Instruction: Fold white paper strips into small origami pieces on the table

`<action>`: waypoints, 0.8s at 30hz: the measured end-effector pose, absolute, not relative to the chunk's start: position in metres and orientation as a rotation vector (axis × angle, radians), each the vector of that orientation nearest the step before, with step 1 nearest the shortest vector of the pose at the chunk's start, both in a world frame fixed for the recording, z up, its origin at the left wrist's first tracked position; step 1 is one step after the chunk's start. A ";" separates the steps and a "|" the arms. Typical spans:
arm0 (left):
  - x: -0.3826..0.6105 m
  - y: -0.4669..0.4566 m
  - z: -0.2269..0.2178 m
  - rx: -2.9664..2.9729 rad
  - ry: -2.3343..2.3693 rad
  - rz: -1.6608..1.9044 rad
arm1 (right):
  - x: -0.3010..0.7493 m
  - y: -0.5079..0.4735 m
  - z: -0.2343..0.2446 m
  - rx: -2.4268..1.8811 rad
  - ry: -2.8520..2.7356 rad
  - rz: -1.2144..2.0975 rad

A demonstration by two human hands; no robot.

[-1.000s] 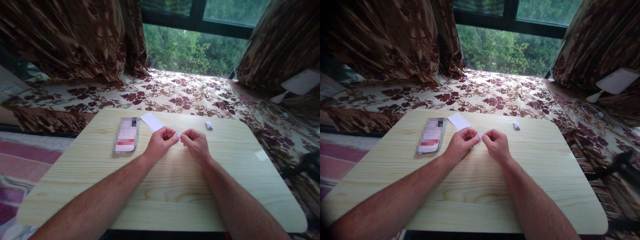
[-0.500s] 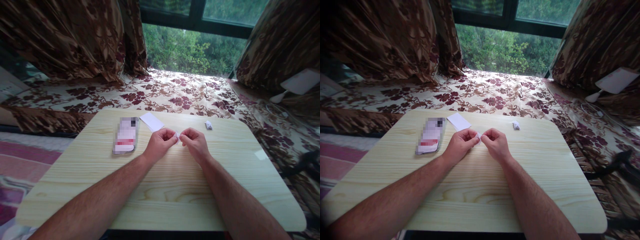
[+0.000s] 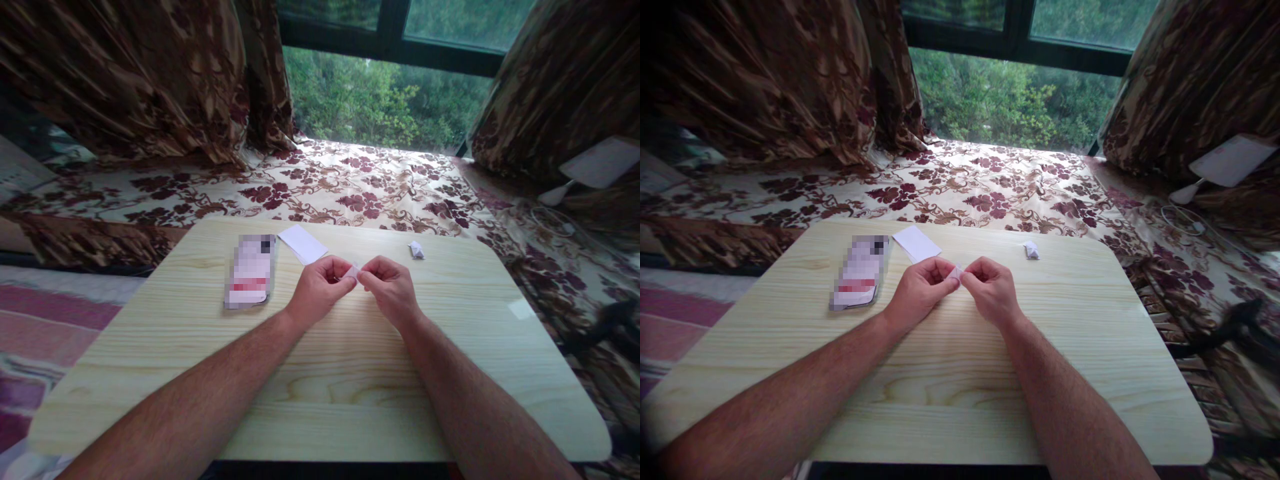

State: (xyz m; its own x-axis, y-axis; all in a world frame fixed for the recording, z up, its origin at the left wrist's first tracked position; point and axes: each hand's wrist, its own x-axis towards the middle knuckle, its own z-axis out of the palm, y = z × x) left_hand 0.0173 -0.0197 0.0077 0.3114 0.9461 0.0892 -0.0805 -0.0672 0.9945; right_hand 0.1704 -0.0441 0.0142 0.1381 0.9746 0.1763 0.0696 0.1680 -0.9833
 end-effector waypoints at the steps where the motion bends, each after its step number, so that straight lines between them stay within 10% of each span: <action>1: 0.018 -0.020 0.007 1.345 0.882 1.064 | 0.171 -0.044 0.013 -1.183 -1.222 0.954; 24: 0.018 -0.020 0.001 1.499 0.884 0.998 | 0.171 -0.043 0.007 -1.204 -1.292 0.962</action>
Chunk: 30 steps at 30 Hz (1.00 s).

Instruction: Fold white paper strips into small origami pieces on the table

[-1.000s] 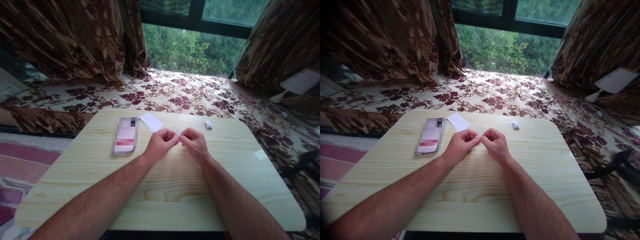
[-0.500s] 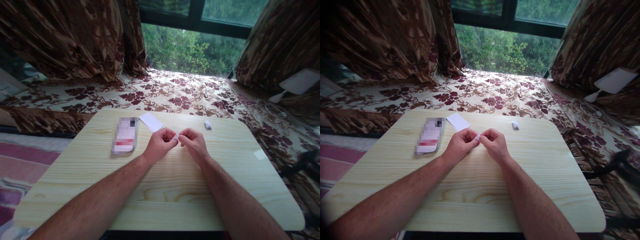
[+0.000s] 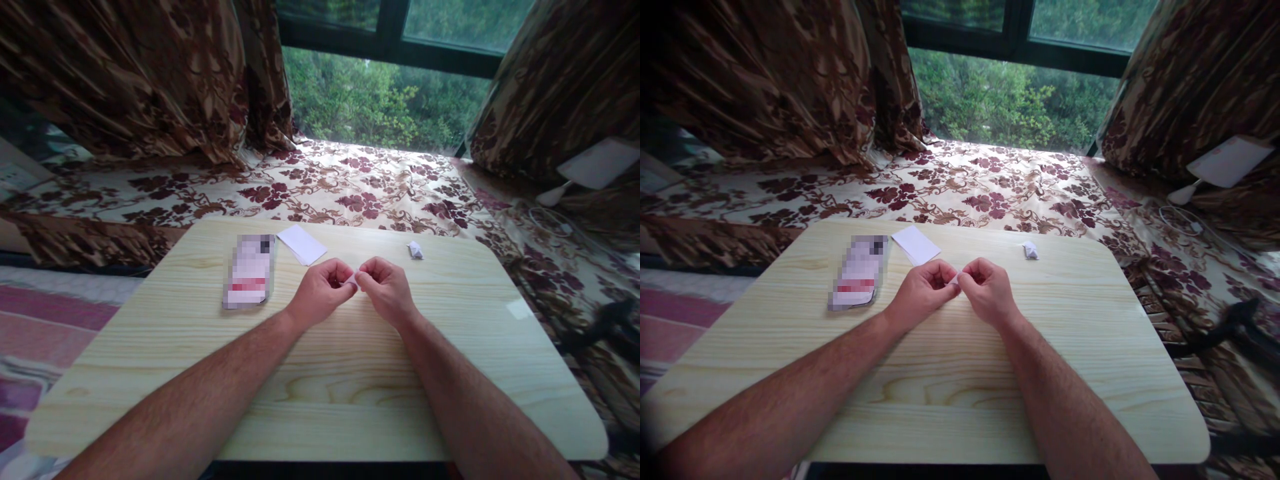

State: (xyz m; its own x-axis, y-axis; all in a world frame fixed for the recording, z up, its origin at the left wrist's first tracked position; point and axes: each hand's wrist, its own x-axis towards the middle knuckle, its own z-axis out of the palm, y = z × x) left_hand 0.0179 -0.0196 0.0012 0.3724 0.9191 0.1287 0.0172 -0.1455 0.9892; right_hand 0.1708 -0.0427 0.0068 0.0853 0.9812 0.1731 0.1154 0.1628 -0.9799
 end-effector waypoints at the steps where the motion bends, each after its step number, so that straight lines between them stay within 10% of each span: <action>1: 0.018 -0.020 0.001 1.506 0.885 0.997 | 0.171 -0.043 0.006 -1.213 -1.303 0.954; 30: 0.014 -0.013 0.003 1.264 0.951 1.111 | 0.170 -0.040 0.006 -1.156 -1.226 1.001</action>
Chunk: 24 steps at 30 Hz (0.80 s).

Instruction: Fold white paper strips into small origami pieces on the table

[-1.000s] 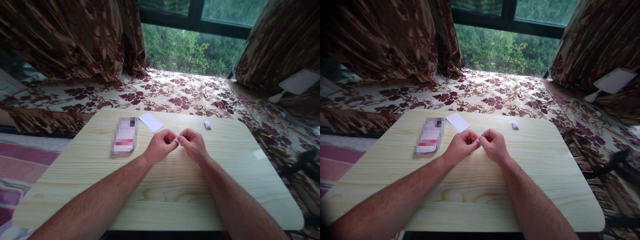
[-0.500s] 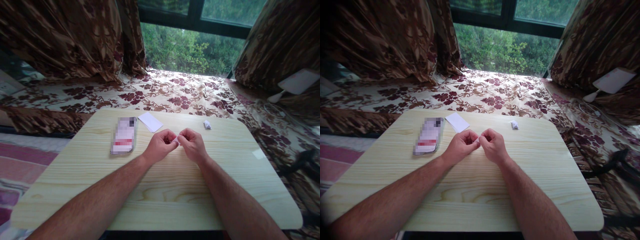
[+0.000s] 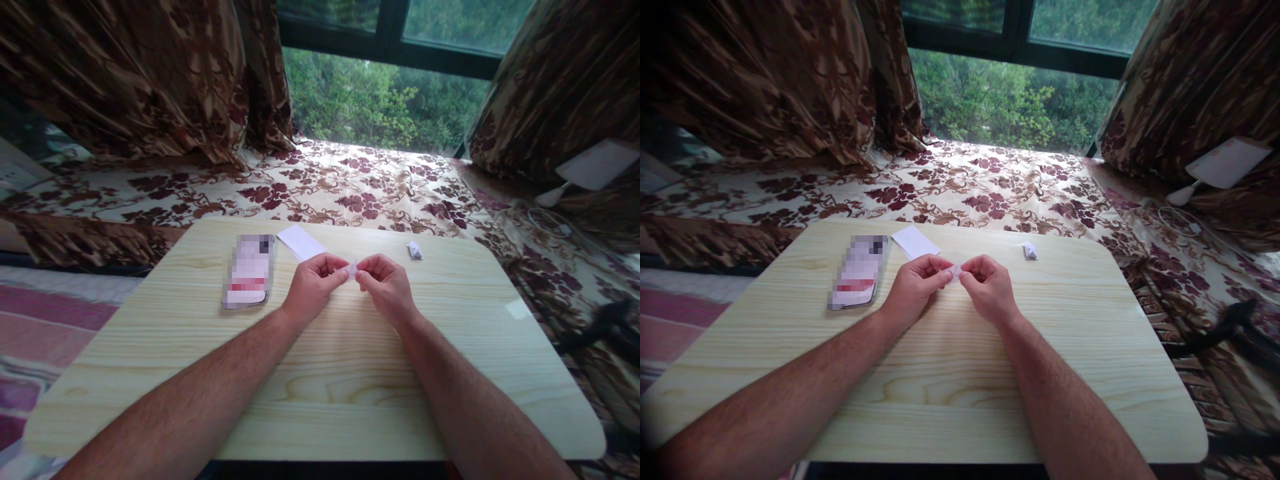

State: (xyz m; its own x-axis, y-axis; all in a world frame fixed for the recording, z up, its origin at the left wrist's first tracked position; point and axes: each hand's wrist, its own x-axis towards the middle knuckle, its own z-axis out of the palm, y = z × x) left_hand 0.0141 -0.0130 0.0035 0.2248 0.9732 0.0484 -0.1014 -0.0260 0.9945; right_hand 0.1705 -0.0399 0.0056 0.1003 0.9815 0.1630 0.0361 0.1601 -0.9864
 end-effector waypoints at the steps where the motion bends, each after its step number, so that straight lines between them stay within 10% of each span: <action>1: 0.014 -0.012 0.003 1.244 0.940 1.131 | 0.170 -0.040 0.004 -1.146 -1.233 1.005; 24: 0.012 -0.006 0.005 1.108 0.857 1.185 | 0.178 -0.046 0.007 -1.221 -1.825 0.232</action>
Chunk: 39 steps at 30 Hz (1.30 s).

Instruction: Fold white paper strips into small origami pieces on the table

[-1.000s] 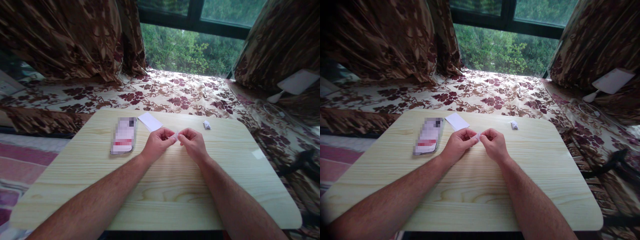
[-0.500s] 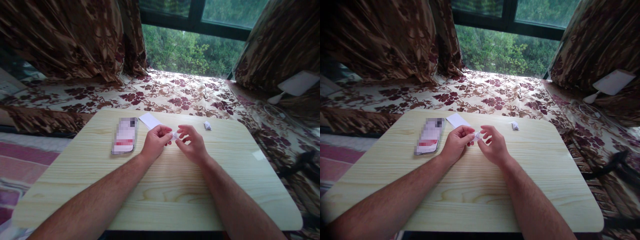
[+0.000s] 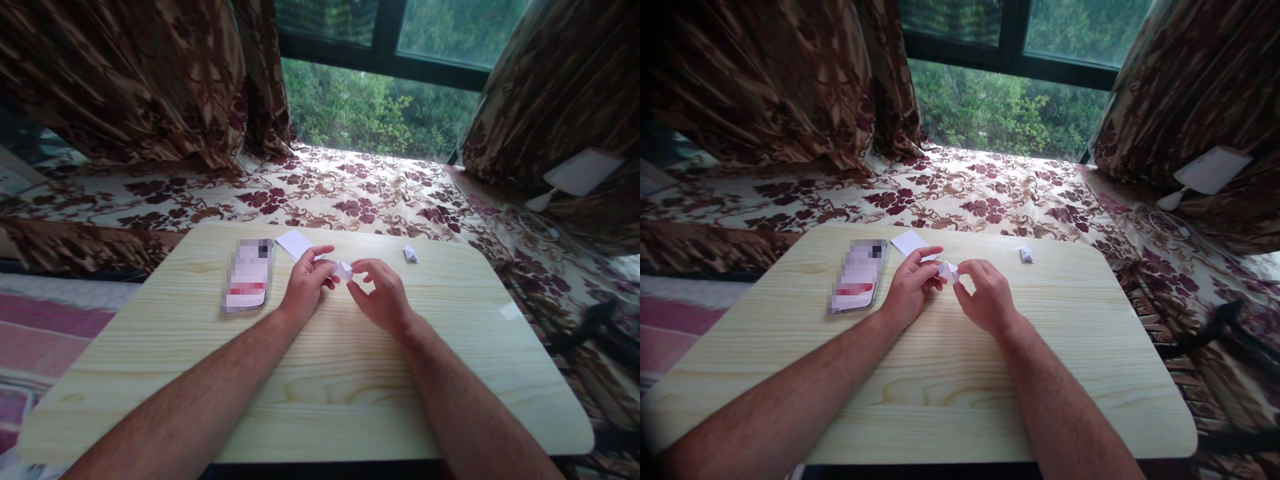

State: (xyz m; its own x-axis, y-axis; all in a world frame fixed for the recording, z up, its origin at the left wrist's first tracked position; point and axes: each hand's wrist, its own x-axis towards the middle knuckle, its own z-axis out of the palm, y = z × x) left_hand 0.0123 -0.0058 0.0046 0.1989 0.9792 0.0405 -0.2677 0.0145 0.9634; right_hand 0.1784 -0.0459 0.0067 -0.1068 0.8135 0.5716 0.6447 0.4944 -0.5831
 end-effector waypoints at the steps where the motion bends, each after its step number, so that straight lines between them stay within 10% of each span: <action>1: 0.013 -0.006 0.005 1.106 0.871 1.211 | 0.179 -0.045 0.007 -1.238 -1.812 0.200; 14: 0.021 -0.013 -0.001 2.143 1.135 1.045 | 0.197 -0.035 0.024 -1.451 -1.412 -0.053; 39: 0.022 -0.007 -0.007 2.194 1.106 0.975 | 0.337 -0.018 -0.012 -2.188 -1.307 -0.257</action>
State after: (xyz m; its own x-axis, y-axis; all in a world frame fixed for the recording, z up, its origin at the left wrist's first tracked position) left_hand 0.0222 -0.0073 -0.0074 0.4159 0.8283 0.3754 0.4759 -0.5500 0.6863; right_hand 0.3372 -0.0184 -0.0124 0.5034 0.7455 0.4368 0.8553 -0.3583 -0.3741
